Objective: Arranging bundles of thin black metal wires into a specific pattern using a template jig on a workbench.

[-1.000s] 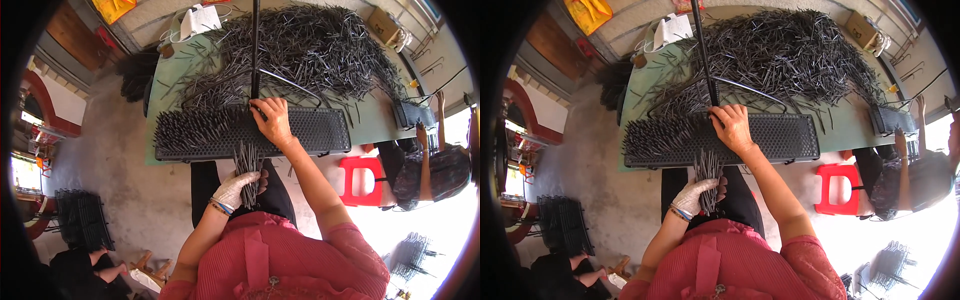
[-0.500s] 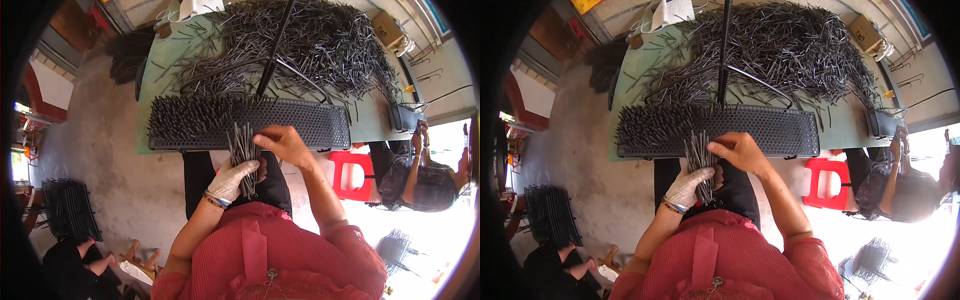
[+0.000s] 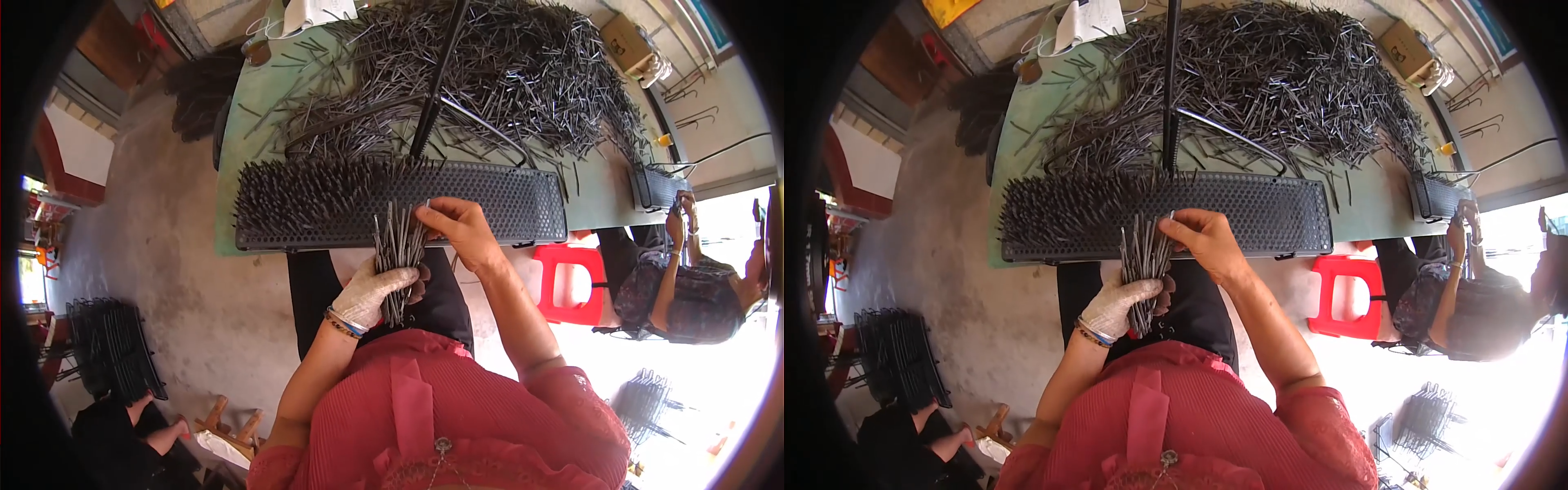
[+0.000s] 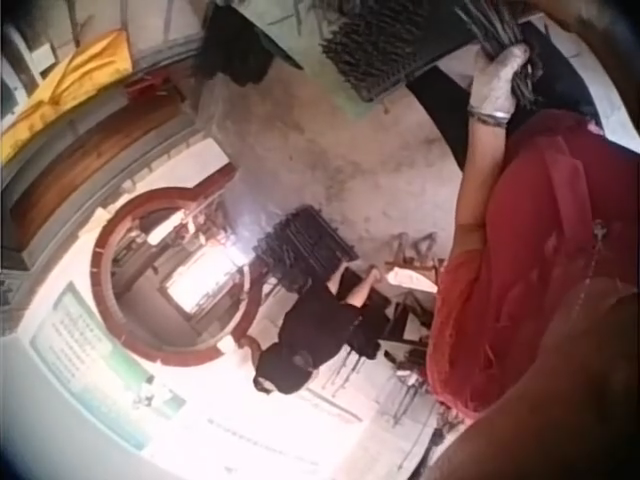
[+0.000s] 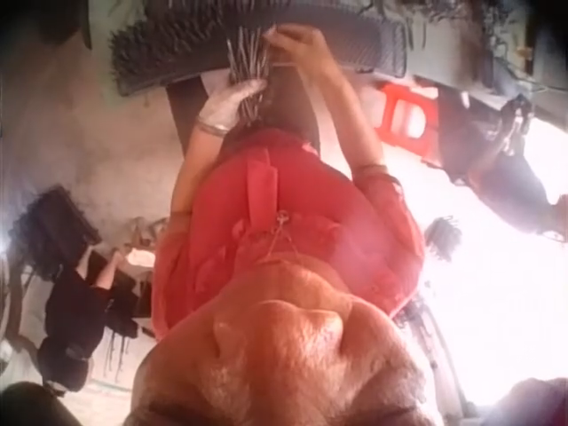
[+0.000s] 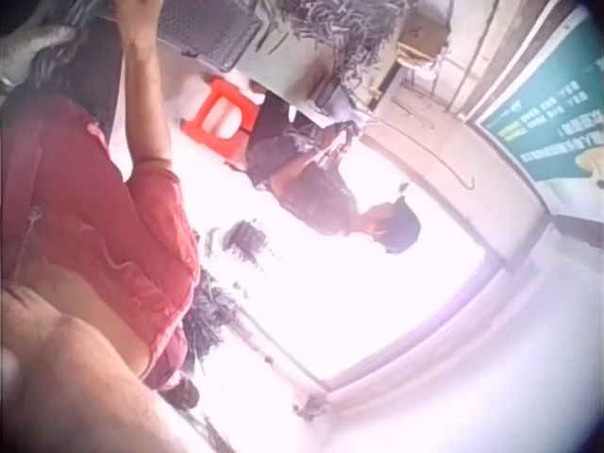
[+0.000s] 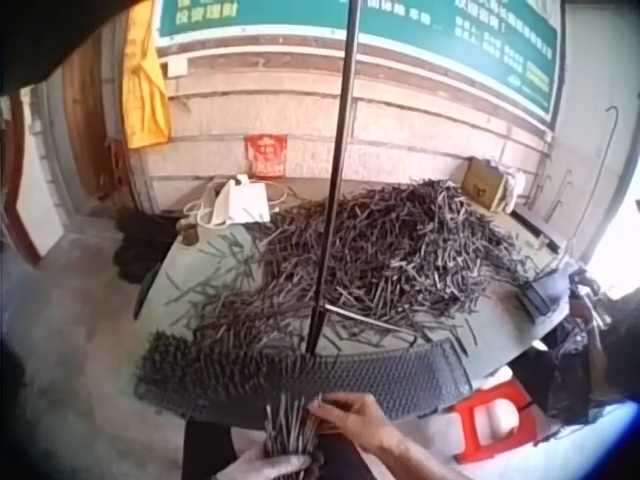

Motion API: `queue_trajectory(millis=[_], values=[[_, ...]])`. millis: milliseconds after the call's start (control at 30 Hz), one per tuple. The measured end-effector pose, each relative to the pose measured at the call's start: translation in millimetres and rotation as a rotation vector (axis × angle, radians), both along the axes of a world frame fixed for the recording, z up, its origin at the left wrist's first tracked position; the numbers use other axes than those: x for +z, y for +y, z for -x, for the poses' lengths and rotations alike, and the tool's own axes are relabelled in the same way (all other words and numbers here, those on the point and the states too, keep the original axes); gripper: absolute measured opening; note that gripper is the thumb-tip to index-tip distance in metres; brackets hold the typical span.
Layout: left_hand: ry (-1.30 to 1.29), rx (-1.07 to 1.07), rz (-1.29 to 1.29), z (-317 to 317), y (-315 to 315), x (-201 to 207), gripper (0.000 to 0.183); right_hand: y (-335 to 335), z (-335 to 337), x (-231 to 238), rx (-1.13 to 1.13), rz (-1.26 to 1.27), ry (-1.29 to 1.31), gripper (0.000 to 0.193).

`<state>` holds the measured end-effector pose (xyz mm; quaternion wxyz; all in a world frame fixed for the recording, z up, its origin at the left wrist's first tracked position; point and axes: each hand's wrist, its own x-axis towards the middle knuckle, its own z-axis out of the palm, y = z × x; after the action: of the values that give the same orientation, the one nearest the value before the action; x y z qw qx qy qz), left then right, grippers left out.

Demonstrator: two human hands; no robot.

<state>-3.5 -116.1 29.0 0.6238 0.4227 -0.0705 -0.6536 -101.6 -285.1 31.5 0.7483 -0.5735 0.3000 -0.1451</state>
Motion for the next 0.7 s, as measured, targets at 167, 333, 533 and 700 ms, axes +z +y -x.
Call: queue_trajectory(millis=[167,333,533,700], values=[[-0.009,0.002,0.023,1.1,3.6,-12.5,0.025,-23.2,-7.2,5.3,-0.211,0.274,-0.145,0.022],[0.018,-0.033,-0.096,3.8,3.6,-11.8,0.026,-46.4,-29.9,1.1,-0.37,0.712,-0.16,0.021],[-0.003,0.01,-0.134,3.3,6.2,-13.3,0.026,-53.4,-42.2,-17.7,-0.339,0.885,-0.094,0.021],[-0.005,-0.034,-0.125,3.4,5.7,-13.1,0.023,-49.7,-44.9,-16.9,-0.37,0.98,-0.122,0.021]])
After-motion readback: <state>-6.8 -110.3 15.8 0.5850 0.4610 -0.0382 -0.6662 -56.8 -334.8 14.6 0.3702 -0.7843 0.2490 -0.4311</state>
